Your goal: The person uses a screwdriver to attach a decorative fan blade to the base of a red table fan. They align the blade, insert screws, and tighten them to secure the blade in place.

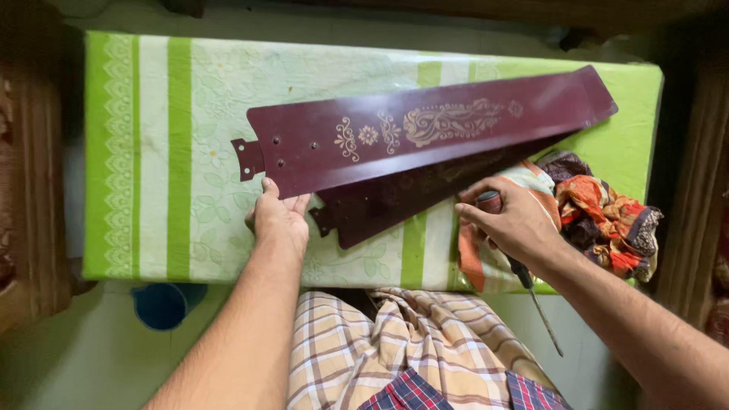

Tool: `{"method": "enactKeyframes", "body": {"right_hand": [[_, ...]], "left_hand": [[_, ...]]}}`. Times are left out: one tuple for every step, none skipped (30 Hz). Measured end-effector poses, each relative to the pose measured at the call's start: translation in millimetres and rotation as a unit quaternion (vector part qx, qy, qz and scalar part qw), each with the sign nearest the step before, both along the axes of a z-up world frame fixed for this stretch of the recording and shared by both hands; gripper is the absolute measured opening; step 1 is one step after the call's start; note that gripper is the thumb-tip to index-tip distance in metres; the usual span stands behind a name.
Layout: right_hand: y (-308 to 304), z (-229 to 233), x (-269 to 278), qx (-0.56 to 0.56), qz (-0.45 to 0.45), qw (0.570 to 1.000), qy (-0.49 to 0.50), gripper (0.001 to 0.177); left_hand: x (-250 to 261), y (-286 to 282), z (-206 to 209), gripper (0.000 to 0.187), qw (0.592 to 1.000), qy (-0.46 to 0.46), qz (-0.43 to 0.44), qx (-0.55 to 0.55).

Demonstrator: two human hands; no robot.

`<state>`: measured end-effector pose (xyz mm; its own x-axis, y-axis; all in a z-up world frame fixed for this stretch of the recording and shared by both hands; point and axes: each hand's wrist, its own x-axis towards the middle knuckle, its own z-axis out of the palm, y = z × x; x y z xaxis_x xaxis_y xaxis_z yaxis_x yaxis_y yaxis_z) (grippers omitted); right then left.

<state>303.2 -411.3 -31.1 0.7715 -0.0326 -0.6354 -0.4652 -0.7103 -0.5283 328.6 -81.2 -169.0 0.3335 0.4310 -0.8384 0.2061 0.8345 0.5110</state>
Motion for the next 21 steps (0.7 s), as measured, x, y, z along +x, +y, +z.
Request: {"method": "enactKeyframes", "body": {"right_hand": [[1.2, 6.1, 5.2, -0.010, -0.025, 1.000, 0.009, 0.032], [3.4, 12.0, 12.1, -0.015, -0.032, 0.999, 0.010, 0.032], [5.2, 19.1, 14.0, -0.021, -0.046, 0.999, 0.013, 0.033], [8.1, 25.6, 16.0, -0.027, -0.060, 0.998, 0.016, 0.033], [11.3, 32.2, 19.3, -0.021, -0.068, 0.997, 0.008, 0.033], [14.1, 39.0, 23.2, -0.014, -0.076, 0.997, -0.001, 0.033], [16.5, 45.9, 28.6, -0.007, -0.081, 0.997, -0.010, 0.034], [19.3, 52.1, 33.5, -0.034, -0.076, 0.996, -0.029, 0.035], [22.2, 57.3, 37.4, -0.061, -0.073, 0.994, -0.046, 0.036], [24.3, 61.4, 41.1, -0.088, -0.070, 0.992, -0.064, 0.037], [24.5, 64.4, 43.7, -0.096, -0.075, 0.989, -0.081, 0.041], [21.6, 66.2, 45.8, -0.104, -0.081, 0.986, -0.099, 0.044], [16.9, 65.0, 44.7, -0.112, -0.088, 0.983, -0.115, 0.047], [11.6, 60.8, 43.9, -0.177, -0.006, 0.954, -0.242, 0.053], [5.7, 55.3, 43.5, -0.240, 0.075, 0.898, -0.361, 0.059], [0.2, 50.4, 41.4, -0.299, 0.157, 0.818, -0.466, 0.065], [-3.1, 47.4, 35.3, -0.337, 0.159, 0.798, -0.474, 0.071], [-2.6, 47.1, 27.0, -0.375, 0.161, 0.777, -0.480, 0.076], [1.3, 50.6, 19.9, -0.412, 0.165, 0.755, -0.484, 0.082], [7.6, 57.4, 12.0, -0.330, 0.049, 0.873, -0.357, 0.073], [15.1, 65.9, -3.8, -0.228, -0.076, 0.947, -0.213, 0.064]], "left_hand": [[3.8, 5.3, 8.6, 0.044, 1.000, 0.001, 0.000, 0.006], [5.3, 11.5, 17.0, 0.041, 1.000, -0.021, -0.013, 0.000], [4.5, 18.0, 24.8, 0.039, 0.999, -0.041, -0.033, -0.007], [6.0, 23.3, 31.6, 0.037, 0.997, -0.060, -0.052, -0.014], [9.4, 27.6, 37.9, 0.036, 0.994, -0.071, -0.076, -0.019], [13.3, 32.9, 44.8, 0.035, 0.991, -0.082, -0.100, -0.024], [19.3, 37.8, 52.2, 0.033, 0.988, -0.095, -0.121, -0.029], [27.9, 41.9, 59.5, 0.033, 0.984, -0.100, -0.143, -0.030], [37.0, 44.5, 66.1, 0.033, 0.980, -0.104, -0.166, -0.032], [45.1, 46.4, 73.0, 0.033, 0.975, -0.109, -0.188, -0.033], [54.7, 48.5, 80.7, 0.033, 0.968, -0.121, -0.217, -0.046], [63.6, 49.5, 88.4, 0.032, 0.958, -0.133, -0.246, -0.059], [70.9, 49.2, 95.6, 0.032, 0.948, -0.144, -0.275, -0.072], [77.3, 48.8, 102.7, 0.030, 0.936, -0.155, -0.306, -0.078], [83.7, 47.8, 110.0, 0.029, 0.922, -0.167, -0.339, -0.083], [89.2, 45.3, 117.3, 0.028, 0.907, -0.178, -0.371, -0.088], [93.7, 40.2, 124.8, 0.026, 0.896, -0.180, -0.399, -0.075], [98.5, 32.6, 132.7, 0.024, 0.883, -0.182, -0.427, -0.062], [101.9, 24.0, 141.5, 0.022, 0.871, -0.184, -0.453, -0.050], [106.1, 15.4, 150.6, 0.022, 0.848, -0.212, -0.484, -0.045], [108.9, 5.5, 158.7, 0.023, 0.822, -0.236, -0.516, -0.041]]}}
